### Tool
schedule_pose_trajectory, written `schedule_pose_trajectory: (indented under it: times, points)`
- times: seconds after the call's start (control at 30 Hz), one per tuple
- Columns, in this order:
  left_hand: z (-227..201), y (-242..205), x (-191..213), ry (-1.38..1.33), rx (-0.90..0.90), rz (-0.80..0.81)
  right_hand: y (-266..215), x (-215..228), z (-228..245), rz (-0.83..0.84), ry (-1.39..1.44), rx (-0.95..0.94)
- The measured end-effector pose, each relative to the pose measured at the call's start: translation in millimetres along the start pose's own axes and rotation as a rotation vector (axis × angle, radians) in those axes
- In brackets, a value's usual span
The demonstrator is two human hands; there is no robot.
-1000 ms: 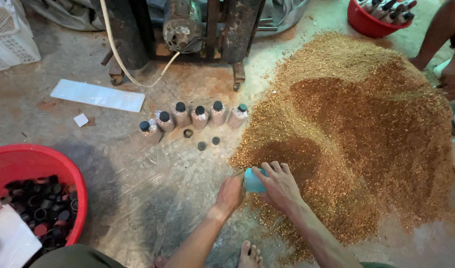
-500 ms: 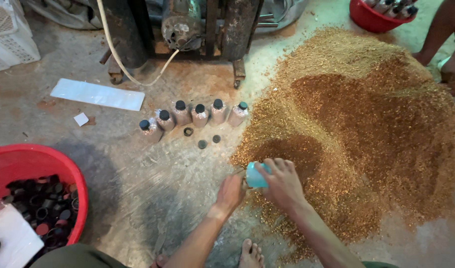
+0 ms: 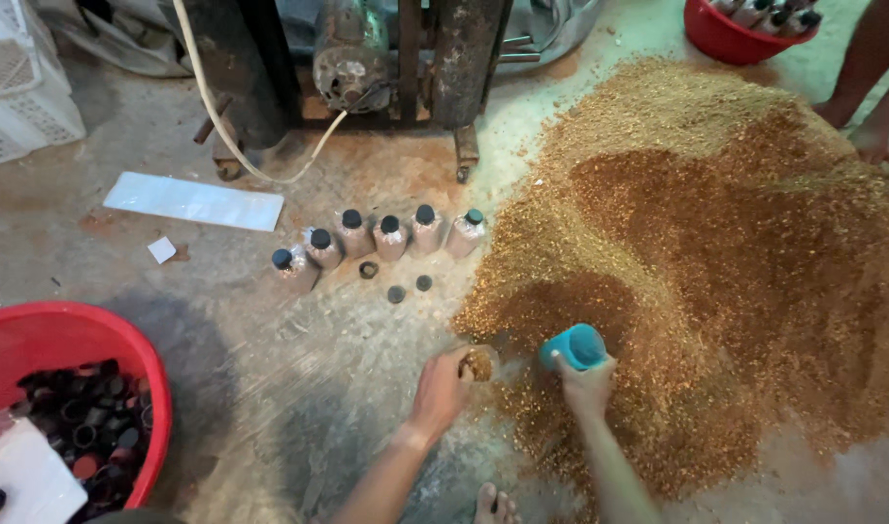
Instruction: The person scoops grains from a large pile on the floor using a blue cup and pours them into a clear plastic bag. They then seal the bag, pick up a black cap from a red basket, and screw it onto the bag's opening.
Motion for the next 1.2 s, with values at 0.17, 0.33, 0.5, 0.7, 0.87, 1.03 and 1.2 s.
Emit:
schedule_pose_trajectory:
  times: [0.17, 0.33, 0.5, 0.7, 0.87, 1.03, 1.2]
  points:
    - [31, 10, -27, -0.037, -0.159, -0.115, -11, -28, -27, -0.008, -0.045, 0.066]
    - [28, 8, -21, -0.063, -0.178, -0.126, -16, -33, -36, 0.005, -0.132, 0.071]
    - [18, 3, -4, -0.114, -0.136, -0.111, -13, -14, -36, 0.105, -0.349, -0.224]
    - [2, 9, 30, -0.064, -0.097, -0.106, -34, -62, 17, 0.827, -0.09, 0.409]
    - [17, 10, 54, -0.043, -0.093, -0.218, -101, -92, 110, 0.616, -0.148, 0.268]
    - [64, 13, 57, 0.129, -0.057, -0.316, -106, -142, 114, 0.565, -0.521, 0.706]
    - [63, -9, 103, 0.088, 0.207, -0.278, -143, -139, 169, 0.605, -0.57, 0.537]
Point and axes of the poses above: each hand's wrist, its own y-axis towards the middle knuckle, its own x-axis out of the back of the hand, z = x × y, the point moved 1 cm from there along y, towards the middle knuckle, and after that the axes turned 5 degrees about y, right-handed, at the moved point
